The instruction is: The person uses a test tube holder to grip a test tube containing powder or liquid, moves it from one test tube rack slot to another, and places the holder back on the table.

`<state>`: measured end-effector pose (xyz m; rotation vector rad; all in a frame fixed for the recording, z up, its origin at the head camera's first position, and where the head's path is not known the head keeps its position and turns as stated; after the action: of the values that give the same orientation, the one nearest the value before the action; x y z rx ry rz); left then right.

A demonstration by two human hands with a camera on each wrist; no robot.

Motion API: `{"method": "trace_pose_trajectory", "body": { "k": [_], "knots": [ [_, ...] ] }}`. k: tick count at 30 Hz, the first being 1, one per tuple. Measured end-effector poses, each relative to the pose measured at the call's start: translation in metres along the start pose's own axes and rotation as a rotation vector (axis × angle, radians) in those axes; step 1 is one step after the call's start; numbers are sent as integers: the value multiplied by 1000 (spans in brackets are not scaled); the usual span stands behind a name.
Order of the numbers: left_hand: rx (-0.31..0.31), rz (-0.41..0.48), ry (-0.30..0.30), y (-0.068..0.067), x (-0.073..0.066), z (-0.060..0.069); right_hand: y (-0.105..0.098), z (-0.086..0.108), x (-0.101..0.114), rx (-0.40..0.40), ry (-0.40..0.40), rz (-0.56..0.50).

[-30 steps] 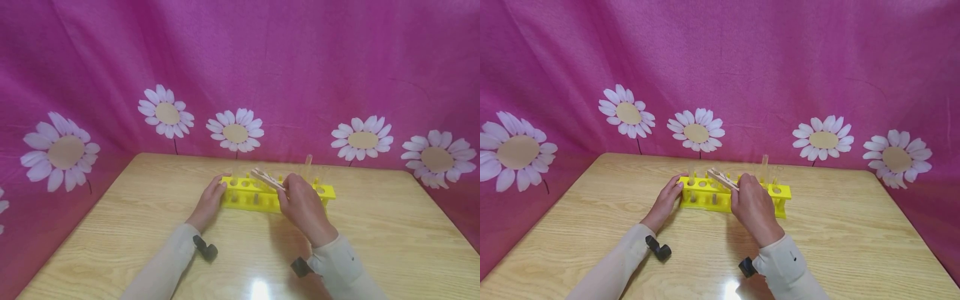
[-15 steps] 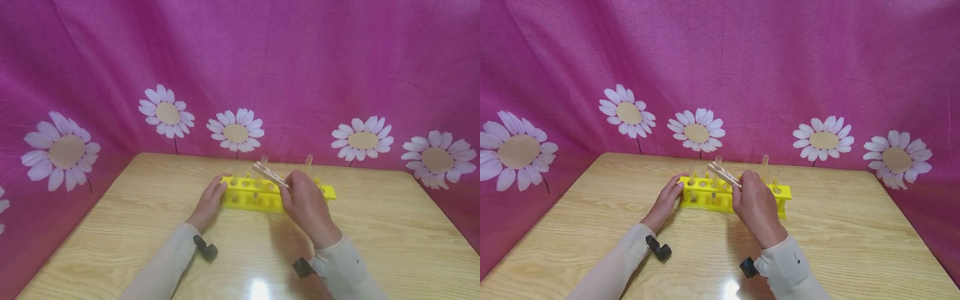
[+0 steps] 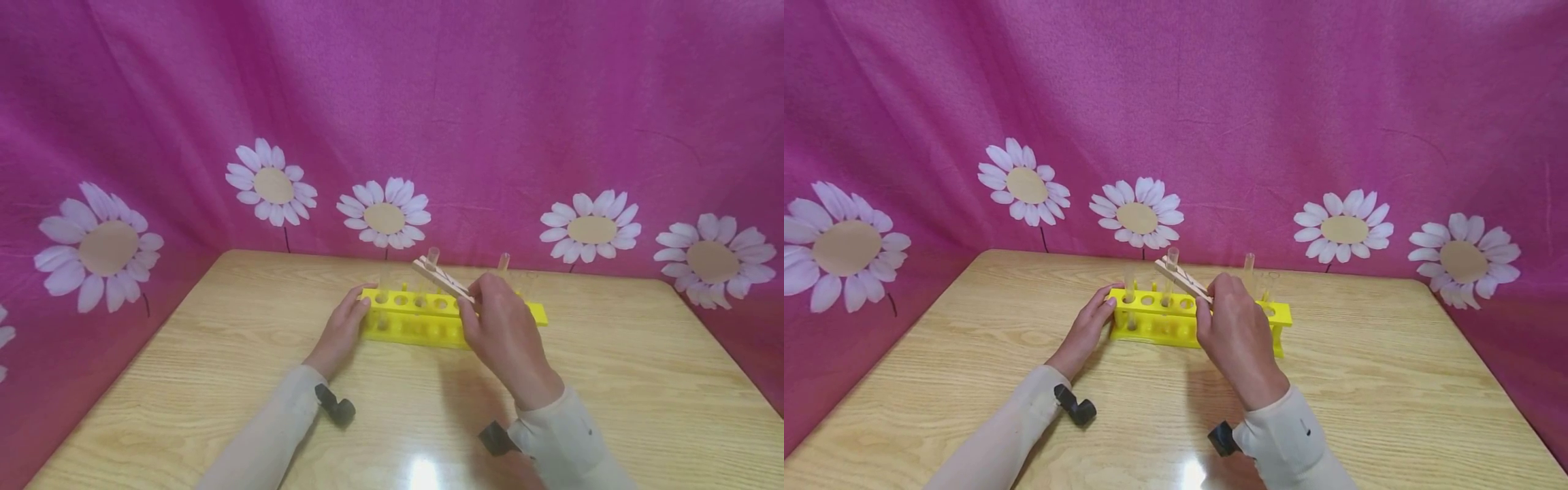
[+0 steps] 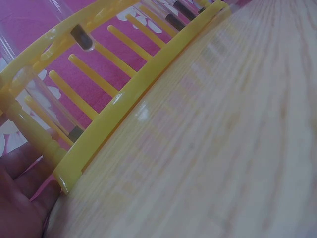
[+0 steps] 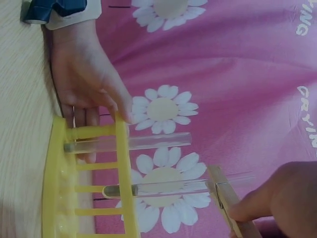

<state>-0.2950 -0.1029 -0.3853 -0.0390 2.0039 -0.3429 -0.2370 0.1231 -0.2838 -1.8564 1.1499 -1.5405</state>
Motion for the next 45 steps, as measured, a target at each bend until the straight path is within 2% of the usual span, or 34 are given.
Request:
{"method": "trace_pose_trajectory", "body": {
  "k": [9, 18, 25, 34, 45],
  "knots": [
    [-4, -18, -3, -1, -3, 0, -6, 2, 4, -80, -55, -53],
    [4, -7, 30, 0, 0, 0, -9, 6, 8, -178, -111, -115],
    [7, 3, 25, 0, 2, 0, -5, 7, 10, -152, -96, -151],
    [-2, 6, 38, -1, 3, 0, 2, 9, 13, -151, -129, -147],
    [2, 4, 19, -1, 1, 0, 10, 8, 12, -155, -160, -129]
  ]
}}
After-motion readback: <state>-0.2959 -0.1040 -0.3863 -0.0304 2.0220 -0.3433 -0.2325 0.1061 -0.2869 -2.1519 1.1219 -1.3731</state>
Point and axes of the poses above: each hand's wrist, its own z-axis away from the middle knuckle, its own y-axis out of the palm, x = y × z, the point moved 6 cm from there along -z, towards the middle knuckle, and after that the axes turned 15 degrees about y, right-handed, at the moved point
